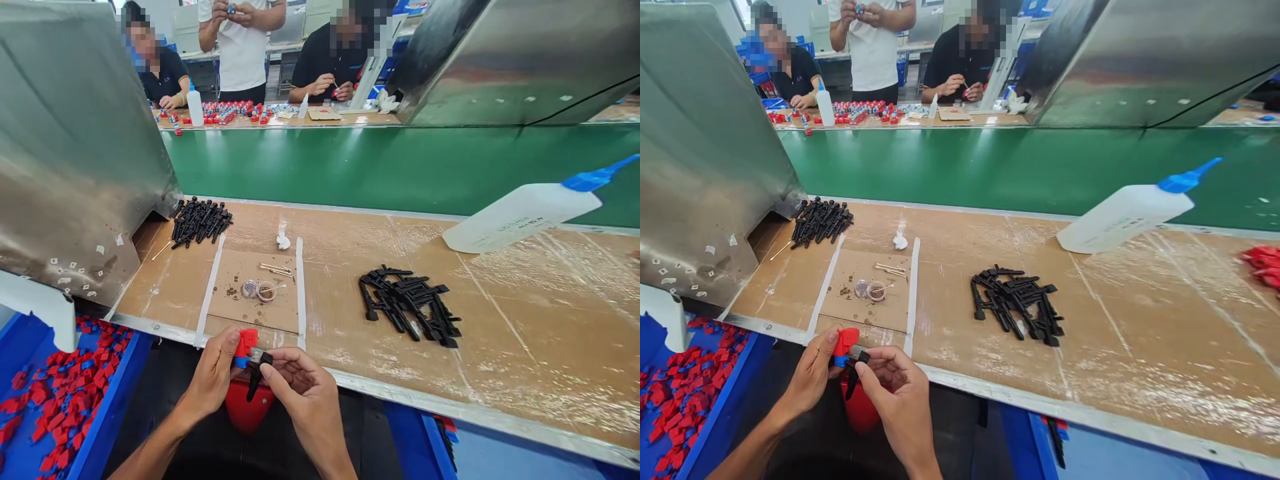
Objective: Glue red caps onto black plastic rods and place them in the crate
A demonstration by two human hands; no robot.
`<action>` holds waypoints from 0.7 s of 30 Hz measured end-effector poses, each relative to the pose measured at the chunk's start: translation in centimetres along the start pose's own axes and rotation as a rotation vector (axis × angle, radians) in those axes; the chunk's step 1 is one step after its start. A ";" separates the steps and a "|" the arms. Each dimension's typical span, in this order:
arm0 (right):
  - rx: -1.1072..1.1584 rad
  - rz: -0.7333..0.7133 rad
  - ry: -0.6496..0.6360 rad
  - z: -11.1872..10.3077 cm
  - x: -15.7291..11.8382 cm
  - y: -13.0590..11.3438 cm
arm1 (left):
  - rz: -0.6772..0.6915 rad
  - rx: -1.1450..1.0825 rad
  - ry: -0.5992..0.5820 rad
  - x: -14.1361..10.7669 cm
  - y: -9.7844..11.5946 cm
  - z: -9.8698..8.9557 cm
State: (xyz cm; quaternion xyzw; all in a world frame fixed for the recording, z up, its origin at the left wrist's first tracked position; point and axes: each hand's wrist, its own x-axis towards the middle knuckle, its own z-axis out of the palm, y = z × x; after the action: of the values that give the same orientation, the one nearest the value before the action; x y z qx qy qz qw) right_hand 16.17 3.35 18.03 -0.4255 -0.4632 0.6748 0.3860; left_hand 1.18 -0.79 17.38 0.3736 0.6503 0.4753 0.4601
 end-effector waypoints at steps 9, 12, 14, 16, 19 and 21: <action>0.069 0.084 -0.045 0.3 0.4 0.1 | 0.192 0.233 -0.028 0.4 0.6 0.6; 0.127 0.125 -0.068 0.2 0.7 0.2 | 0.189 0.209 -0.015 0.4 0.6 0.7; 0.169 0.148 -0.102 -0.1 0.9 0.4 | 0.156 0.153 -0.070 0.6 0.6 0.5; 0.213 0.144 -0.140 -0.4 1.1 0.7 | 0.093 0.070 -0.184 0.8 0.8 0.3; 0.229 0.105 -0.211 -0.7 1.2 1.3 | 0.014 -0.019 -0.392 1.3 1.0 -0.1; 0.193 0.060 -0.255 -0.8 1.1 1.6 | -0.002 -0.034 -0.477 1.6 1.1 -0.1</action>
State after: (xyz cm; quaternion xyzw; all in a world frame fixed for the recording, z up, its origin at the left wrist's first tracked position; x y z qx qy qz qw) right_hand 16.33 4.16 16.09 -0.3109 -0.4284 0.7761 0.3427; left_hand 0.63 0.92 18.09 0.4668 0.5157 0.3839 0.6073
